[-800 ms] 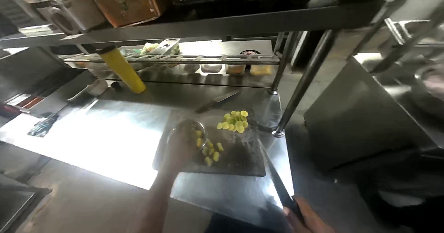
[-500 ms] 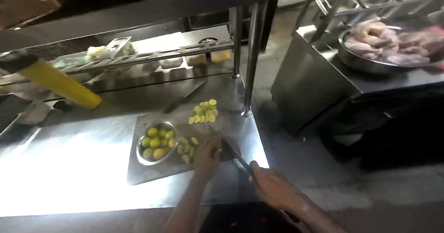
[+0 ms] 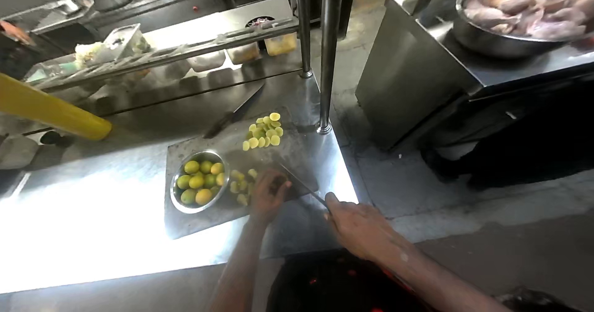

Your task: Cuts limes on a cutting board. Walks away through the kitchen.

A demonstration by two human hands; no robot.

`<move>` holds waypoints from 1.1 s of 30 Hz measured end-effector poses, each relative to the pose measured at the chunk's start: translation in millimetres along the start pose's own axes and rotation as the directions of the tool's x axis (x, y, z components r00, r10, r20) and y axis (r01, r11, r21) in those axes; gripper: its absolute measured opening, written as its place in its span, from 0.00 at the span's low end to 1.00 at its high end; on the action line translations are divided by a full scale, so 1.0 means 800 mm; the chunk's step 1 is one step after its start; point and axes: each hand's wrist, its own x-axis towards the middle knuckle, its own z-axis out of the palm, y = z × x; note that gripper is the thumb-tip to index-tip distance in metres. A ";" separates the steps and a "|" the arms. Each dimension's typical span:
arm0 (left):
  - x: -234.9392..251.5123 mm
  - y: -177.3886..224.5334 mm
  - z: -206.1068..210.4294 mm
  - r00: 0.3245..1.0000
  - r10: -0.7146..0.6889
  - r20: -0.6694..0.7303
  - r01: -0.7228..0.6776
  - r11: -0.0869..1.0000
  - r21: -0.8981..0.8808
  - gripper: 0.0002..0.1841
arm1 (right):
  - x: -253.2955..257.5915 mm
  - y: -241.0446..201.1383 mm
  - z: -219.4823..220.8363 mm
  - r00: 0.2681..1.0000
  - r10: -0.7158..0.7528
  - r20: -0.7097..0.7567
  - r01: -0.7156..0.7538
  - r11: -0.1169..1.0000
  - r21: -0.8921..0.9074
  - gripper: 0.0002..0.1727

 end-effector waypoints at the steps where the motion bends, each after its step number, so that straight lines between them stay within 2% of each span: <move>1: 0.000 -0.001 0.000 1.000 0.004 0.005 -0.004 1.000 -0.002 0.14 | -0.002 -0.001 0.000 1.000 -0.010 -0.007 0.009 1.000 -0.011 0.19; 4: 0.000 -0.003 -0.001 1.000 0.004 0.020 -0.004 1.000 0.006 0.13 | -0.007 -0.003 0.001 0.999 -0.033 -0.034 0.031 0.998 -0.054 0.19; 9: 0.000 -0.002 0.001 1.000 0.012 -0.007 -0.012 1.000 -0.013 0.13 | -0.007 -0.006 -0.003 1.000 -0.011 0.005 0.011 0.994 -0.108 0.18; 14: -0.001 0.001 0.000 1.000 -0.010 -0.007 0.010 1.000 -0.002 0.13 | 0.031 -0.031 -0.020 0.998 0.007 0.062 -0.003 0.998 -0.061 0.18; 19: -0.002 -0.001 0.001 0.999 0.012 -0.034 -0.011 1.000 0.029 0.13 | 0.077 -0.062 -0.033 1.000 -0.013 -0.005 0.012 0.998 -0.062 0.15; 22: 0.001 0.002 0.000 0.999 0.013 -0.033 -0.013 1.000 0.011 0.12 | 0.081 -0.065 -0.036 1.000 0.007 0.022 -0.006 0.998 -0.065 0.15; 25: 0.003 0.003 0.001 0.999 0.008 -0.045 -0.010 0.999 -0.041 0.11 | 0.051 -0.036 -0.021 0.991 0.046 0.126 -0.040 0.998 -0.052 0.16; 28: 0.005 0.005 0.001 0.999 -0.006 -0.053 0.003 0.999 -0.052 0.12 | -0.008 0.007 -0.002 0.977 0.089 0.194 -0.066 0.991 -0.119 0.18; 33: -0.002 0.007 0.005 0.986 -0.156 -0.053 0.150 0.984 -0.099 0.16 | -0.055 0.036 0.013 0.963 0.148 0.227 -0.120 0.984 -0.132 0.21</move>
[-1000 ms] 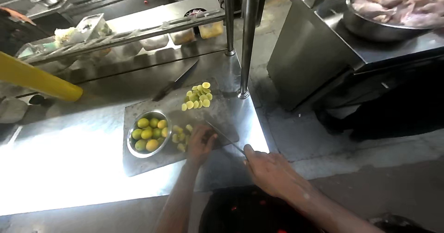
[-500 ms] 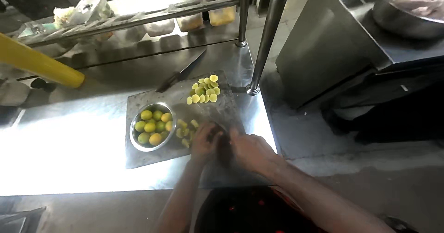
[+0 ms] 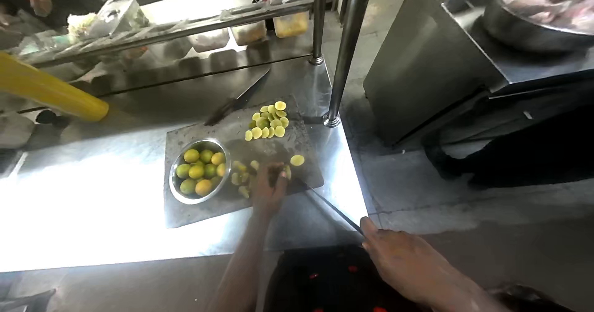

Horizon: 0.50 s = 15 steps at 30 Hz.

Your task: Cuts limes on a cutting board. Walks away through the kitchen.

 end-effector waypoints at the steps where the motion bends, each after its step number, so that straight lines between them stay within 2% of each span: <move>1: 0.000 -0.002 0.001 1.000 0.009 -0.005 -0.009 1.000 0.004 0.15 | -0.004 0.004 -0.001 1.000 -0.007 0.008 0.007 1.000 0.026 0.22; 3: 0.001 -0.006 0.003 0.998 0.061 -0.010 -0.061 0.997 0.056 0.16 | -0.009 0.011 -0.005 0.999 -0.043 0.000 0.042 0.995 0.090 0.23; 5: 0.003 -0.006 0.005 0.993 0.110 -0.032 -0.106 0.988 0.117 0.16 | -0.011 0.015 -0.006 0.995 -0.073 -0.068 0.083 0.985 0.150 0.22; 8: 0.002 -0.004 0.006 0.993 0.102 -0.052 -0.099 0.994 0.055 0.14 | 0.000 0.010 -0.010 0.980 -0.094 -0.177 0.128 0.973 0.194 0.21; 11: 0.002 -0.002 0.000 0.997 0.070 -0.019 -0.071 0.996 -0.051 0.14 | 0.014 -0.008 -0.026 0.973 -0.104 -0.208 0.140 0.975 0.170 0.20; 15: 0.005 -0.009 -0.004 0.995 0.101 -0.005 -0.101 0.994 0.034 0.12 | 0.026 -0.032 -0.039 0.959 -0.134 -0.249 0.163 0.981 0.101 0.17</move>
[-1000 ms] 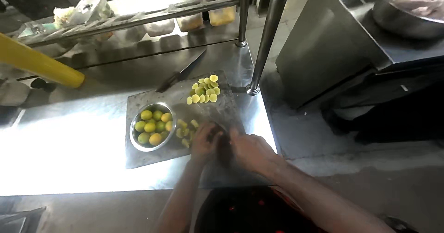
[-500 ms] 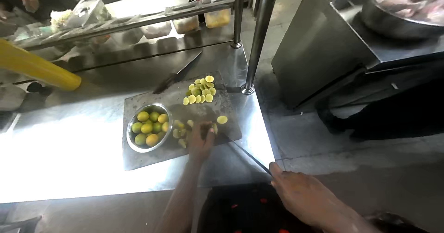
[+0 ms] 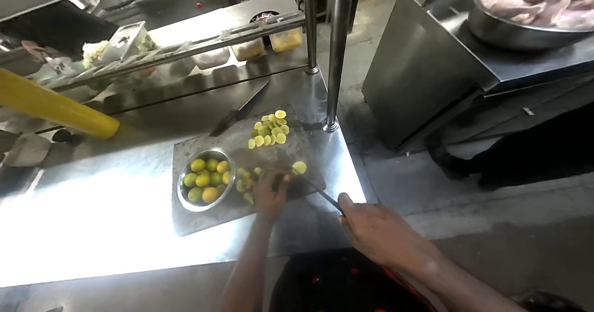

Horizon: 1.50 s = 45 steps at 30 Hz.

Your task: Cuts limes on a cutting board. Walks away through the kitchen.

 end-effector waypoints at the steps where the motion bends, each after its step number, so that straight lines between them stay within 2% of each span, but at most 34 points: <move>1: 0.001 0.000 0.000 1.000 -0.005 -0.002 0.005 1.000 0.015 0.11 | 0.002 -0.004 -0.002 1.000 -0.001 0.003 0.002 1.000 -0.019 0.17; 8: -0.001 0.000 0.005 0.998 0.049 -0.032 -0.048 0.998 0.043 0.10 | 0.003 -0.023 -0.013 0.997 0.025 0.076 -0.015 0.991 -0.130 0.17; 11: -0.003 0.001 0.005 0.998 0.052 -0.037 -0.049 0.997 0.065 0.10 | 0.028 -0.043 -0.021 0.992 0.049 0.118 -0.039 0.995 -0.089 0.19; 14: -0.004 -0.002 0.005 0.996 0.077 -0.036 -0.073 0.992 0.106 0.11 | 0.072 -0.067 -0.033 0.995 0.034 0.095 -0.030 0.998 -0.047 0.17; 18: -0.003 -0.002 0.003 0.992 0.117 -0.047 -0.111 0.987 0.118 0.09 | 0.111 -0.089 -0.036 1.000 -0.019 -0.017 0.018 0.997 -0.069 0.16; 21: -0.004 0.001 0.004 0.986 0.160 -0.054 -0.153 0.981 0.117 0.07 | 0.101 -0.084 -0.034 0.999 0.007 0.033 -0.004 0.996 -0.092 0.18; 25: -0.004 0.007 0.003 0.989 0.143 -0.036 -0.140 0.987 0.077 0.09 | 0.050 -0.040 -0.010 0.982 0.086 0.166 -0.063 0.988 -0.142 0.18; 29: -0.001 0.005 0.006 0.990 0.132 -0.054 -0.130 0.991 0.039 0.09 | 0.003 -0.005 0.027 0.972 0.148 0.183 -0.115 0.977 -0.181 0.17; 32: 0.000 0.008 0.005 0.994 0.101 -0.046 -0.097 0.991 0.088 0.09 | -0.013 0.001 0.035 0.972 0.161 0.170 -0.129 0.974 -0.186 0.19; 39: 0.002 0.007 0.006 0.997 0.068 -0.027 -0.065 0.992 0.104 0.08 | -0.016 -0.013 -0.004 0.970 0.126 0.209 -0.108 0.989 -0.098 0.19; 42: 0.001 0.010 0.003 0.998 0.064 0.001 -0.064 0.993 0.098 0.07 | 0.026 -0.032 -0.005 0.975 0.097 0.202 -0.098 0.995 -0.005 0.23; 45: -0.003 0.005 0.006 0.996 0.090 -0.023 -0.087 0.990 0.110 0.08 | 0.067 -0.047 -0.003 0.983 0.078 0.166 -0.080 0.997 0.005 0.23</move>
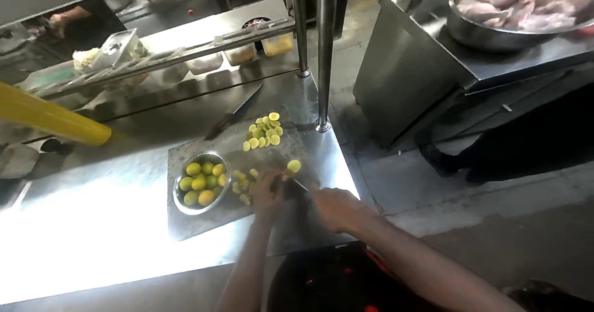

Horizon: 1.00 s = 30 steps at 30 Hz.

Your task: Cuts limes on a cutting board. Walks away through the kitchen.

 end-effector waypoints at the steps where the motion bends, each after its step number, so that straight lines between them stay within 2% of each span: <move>1: -0.001 -0.002 0.000 1.000 0.009 -0.021 -0.009 1.000 0.005 0.08 | 0.005 -0.003 -0.001 1.000 -0.005 -0.011 0.005 1.000 -0.004 0.22; 6: -0.002 -0.001 0.005 0.992 -0.009 -0.124 0.016 0.998 0.056 0.09 | -0.016 0.011 0.002 1.000 0.006 0.002 -0.006 1.000 0.011 0.21; 10: -0.003 -0.001 0.008 0.990 -0.043 -0.137 0.058 0.992 0.109 0.13 | -0.037 0.040 0.011 0.999 -0.015 0.040 0.013 0.999 0.035 0.20; 12: -0.002 0.004 0.010 0.988 -0.052 -0.143 0.065 0.994 0.093 0.13 | -0.035 0.053 0.016 0.999 -0.046 0.027 0.043 0.995 0.087 0.20; 15: 0.002 0.003 0.004 0.994 -0.079 -0.077 0.077 0.997 -0.032 0.11 | -0.029 0.056 0.021 0.999 -0.036 0.012 0.034 0.992 0.121 0.20; 18: 0.001 0.007 -0.012 0.981 -0.185 0.059 0.192 0.964 -0.183 0.10 | -0.028 0.048 0.024 1.000 -0.023 0.012 0.021 0.994 0.109 0.20; 21: 0.002 0.007 -0.019 0.966 -0.227 0.123 0.253 0.931 -0.263 0.10 | -0.032 0.037 0.025 0.999 -0.032 -0.042 0.036 0.996 0.085 0.20; 24: 0.002 0.001 -0.019 0.968 -0.210 0.134 0.238 0.938 -0.253 0.09 | -0.040 0.027 0.021 0.994 -0.055 -0.091 0.058 0.998 0.034 0.19; 30: 0.000 -0.007 -0.012 0.993 -0.075 0.086 0.088 0.984 -0.156 0.08 | -0.052 0.013 0.021 0.992 -0.052 -0.111 0.046 0.997 -0.058 0.19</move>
